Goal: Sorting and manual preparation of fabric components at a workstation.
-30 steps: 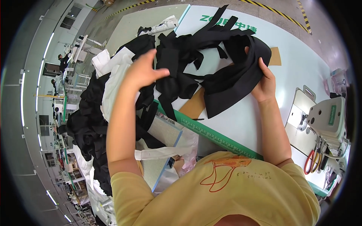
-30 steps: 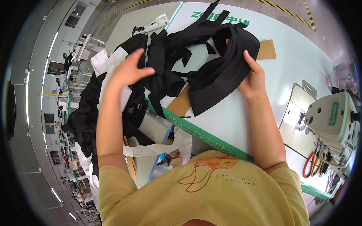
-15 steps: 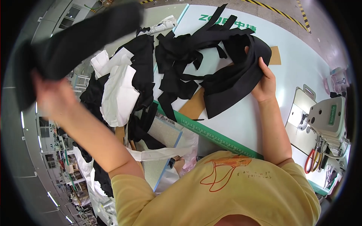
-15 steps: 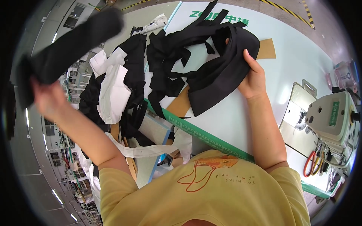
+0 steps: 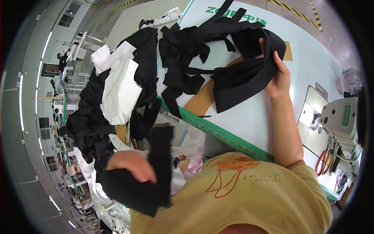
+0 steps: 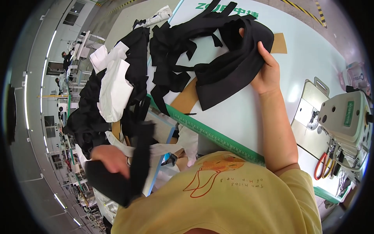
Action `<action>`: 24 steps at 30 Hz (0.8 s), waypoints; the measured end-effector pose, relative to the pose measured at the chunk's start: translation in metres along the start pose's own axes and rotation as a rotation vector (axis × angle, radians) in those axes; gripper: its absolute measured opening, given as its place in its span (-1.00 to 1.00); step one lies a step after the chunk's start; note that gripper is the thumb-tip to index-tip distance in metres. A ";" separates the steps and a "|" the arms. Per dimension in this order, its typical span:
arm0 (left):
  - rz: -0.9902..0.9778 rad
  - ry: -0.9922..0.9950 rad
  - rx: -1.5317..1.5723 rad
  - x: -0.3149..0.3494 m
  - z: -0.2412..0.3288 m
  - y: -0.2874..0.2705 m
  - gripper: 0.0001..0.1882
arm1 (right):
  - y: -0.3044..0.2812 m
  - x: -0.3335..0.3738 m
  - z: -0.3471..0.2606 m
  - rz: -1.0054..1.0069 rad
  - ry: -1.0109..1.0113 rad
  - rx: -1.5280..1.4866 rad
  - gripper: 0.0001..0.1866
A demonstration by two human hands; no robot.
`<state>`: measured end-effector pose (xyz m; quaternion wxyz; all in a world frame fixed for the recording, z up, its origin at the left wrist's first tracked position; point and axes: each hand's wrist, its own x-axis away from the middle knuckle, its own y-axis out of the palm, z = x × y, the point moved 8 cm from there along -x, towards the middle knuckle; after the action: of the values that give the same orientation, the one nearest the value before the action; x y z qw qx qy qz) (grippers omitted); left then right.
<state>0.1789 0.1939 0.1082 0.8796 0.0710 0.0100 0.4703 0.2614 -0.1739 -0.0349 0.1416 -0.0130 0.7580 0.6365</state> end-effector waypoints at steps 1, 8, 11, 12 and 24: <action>0.622 -0.049 0.106 -0.028 -0.017 -0.039 -0.57 | -0.008 0.004 -0.007 0.022 -0.017 0.030 -0.55; 0.811 -0.880 -0.630 -0.036 -0.074 -0.095 -0.61 | -0.006 0.003 -0.007 0.019 -0.034 0.061 -0.55; 1.335 -0.612 -0.551 0.000 -0.069 -0.158 -0.63 | -0.006 0.005 -0.010 0.010 -0.035 0.048 -0.54; 1.431 -0.502 -0.780 0.009 -0.064 -0.175 -0.56 | -0.003 0.005 -0.008 -0.013 -0.027 0.026 -0.54; 1.892 -0.291 -0.613 0.058 -0.055 -0.271 -0.58 | -0.003 0.003 -0.007 -0.021 -0.026 -0.003 -0.53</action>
<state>0.4305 0.1002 0.0205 0.1175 -0.1230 -0.2794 0.9450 0.2581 -0.1805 -0.0377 0.1579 -0.0129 0.7550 0.6363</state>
